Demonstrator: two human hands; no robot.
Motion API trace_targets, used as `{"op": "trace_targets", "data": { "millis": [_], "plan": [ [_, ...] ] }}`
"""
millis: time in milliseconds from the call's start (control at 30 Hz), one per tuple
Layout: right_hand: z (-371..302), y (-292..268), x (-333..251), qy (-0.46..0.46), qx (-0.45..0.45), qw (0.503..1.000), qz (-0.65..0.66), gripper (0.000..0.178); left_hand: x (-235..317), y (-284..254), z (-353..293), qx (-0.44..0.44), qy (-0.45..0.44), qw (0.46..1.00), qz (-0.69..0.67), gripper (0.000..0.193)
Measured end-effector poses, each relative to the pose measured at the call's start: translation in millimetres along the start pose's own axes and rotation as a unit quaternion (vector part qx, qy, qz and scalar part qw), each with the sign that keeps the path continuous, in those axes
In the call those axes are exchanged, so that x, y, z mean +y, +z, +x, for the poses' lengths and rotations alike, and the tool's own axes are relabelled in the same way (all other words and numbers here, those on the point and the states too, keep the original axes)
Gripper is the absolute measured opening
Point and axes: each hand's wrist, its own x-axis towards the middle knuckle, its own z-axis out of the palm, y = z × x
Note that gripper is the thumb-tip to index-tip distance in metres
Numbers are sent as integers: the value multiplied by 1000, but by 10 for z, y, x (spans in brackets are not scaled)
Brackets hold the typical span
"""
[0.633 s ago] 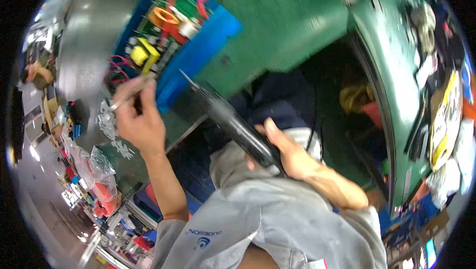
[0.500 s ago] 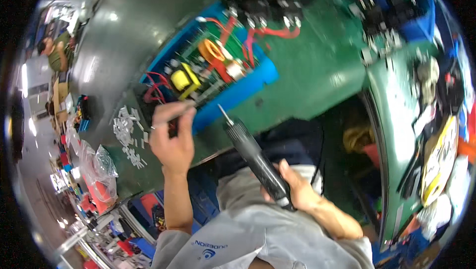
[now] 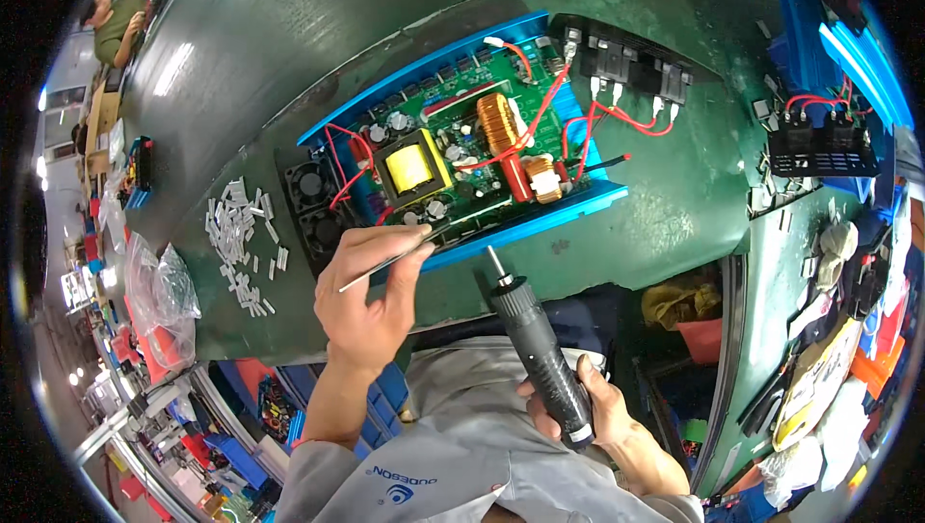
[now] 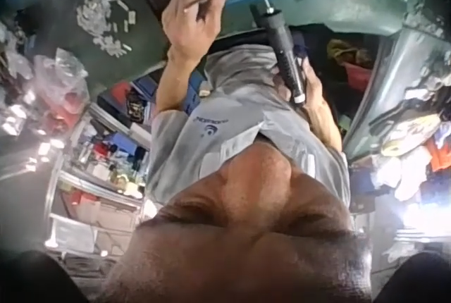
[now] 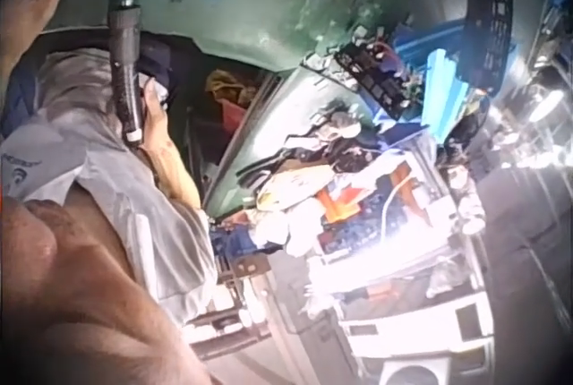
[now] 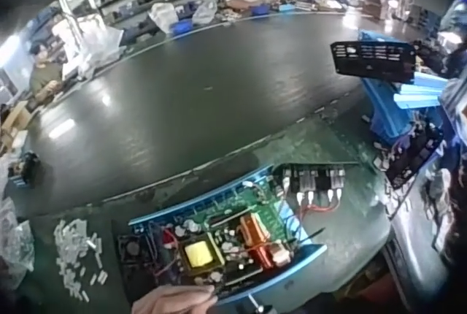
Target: Assembling electronic components into a blue metal housing using an electric screwdriver.
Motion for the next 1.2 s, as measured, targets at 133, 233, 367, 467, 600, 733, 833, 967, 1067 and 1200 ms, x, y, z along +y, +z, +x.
{"op": "trace_targets", "data": {
  "millis": [133,233,367,467,600,733,833,967,1067,1200],
  "plan": [
    [-8,73,-76,6,60,992,-112,93,-10,14,-6,-3,5,1000,-23,25],
    [-9,80,-94,6,55,989,-134,93,-14,-15,-9,-14,7,999,-29,24],
    [-8,12,-22,5,50,995,-84,94,-33,-32,-16,-27,3,999,-34,25],
    [6,-22,5,0,9,1000,-5,95,-62,-30,-14,-30,4,998,-52,25],
    [24,-24,10,4,3,1000,-2,96,-55,-55,7,-28,7,998,-49,23],
    [32,-8,24,-7,32,998,-45,99,-61,-36,9,-23,18,998,-53,24],
    [16,58,22,-13,47,994,-94,102,-24,-38,44,-27,14,998,-54,25],
    [-6,97,0,13,70,991,-116,84,-22,-35,-27,-29,0,999,-45,26],
    [8,154,-9,10,70,985,-155,74,-34,-46,-28,-23,5,999,-28,31],
    [24,286,-94,4,111,978,-175,73,64,-123,60,-47,15,998,-34,12]
  ]
}}
